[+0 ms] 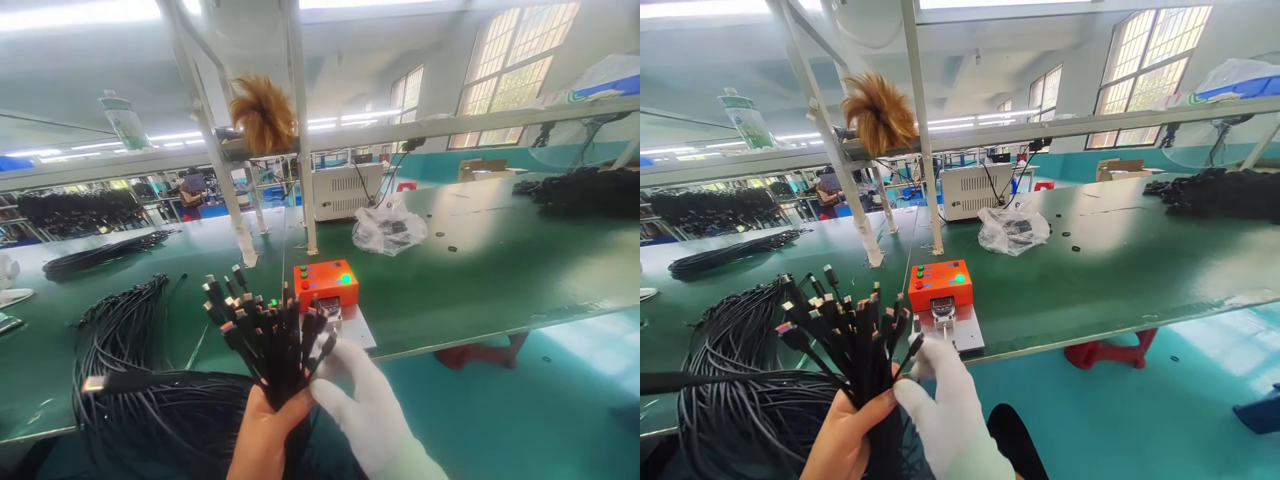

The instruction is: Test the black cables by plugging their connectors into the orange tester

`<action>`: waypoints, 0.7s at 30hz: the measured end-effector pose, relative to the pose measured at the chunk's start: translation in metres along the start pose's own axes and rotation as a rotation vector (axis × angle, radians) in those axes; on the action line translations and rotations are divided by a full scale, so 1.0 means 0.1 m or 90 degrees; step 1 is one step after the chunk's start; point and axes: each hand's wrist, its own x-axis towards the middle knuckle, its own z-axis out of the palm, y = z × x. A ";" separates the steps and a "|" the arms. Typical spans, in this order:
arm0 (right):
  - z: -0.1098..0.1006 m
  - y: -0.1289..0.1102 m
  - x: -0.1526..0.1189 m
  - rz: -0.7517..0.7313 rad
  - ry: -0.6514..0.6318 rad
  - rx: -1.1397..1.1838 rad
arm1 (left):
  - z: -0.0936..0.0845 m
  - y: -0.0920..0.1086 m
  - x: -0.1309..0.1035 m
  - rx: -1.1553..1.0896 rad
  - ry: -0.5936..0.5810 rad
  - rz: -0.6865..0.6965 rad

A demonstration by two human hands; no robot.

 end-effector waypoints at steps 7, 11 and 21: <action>-0.18 0.18 -0.11 0.005 0.198 0.002 | -0.10 0.20 -0.04 -0.061 -0.031 0.075; -0.39 0.29 -0.32 -0.037 0.291 0.139 | -0.13 0.24 -0.06 -0.058 -0.053 0.080; -0.29 0.80 0.06 0.353 0.138 0.445 | -0.21 0.17 -0.04 0.005 -0.094 0.057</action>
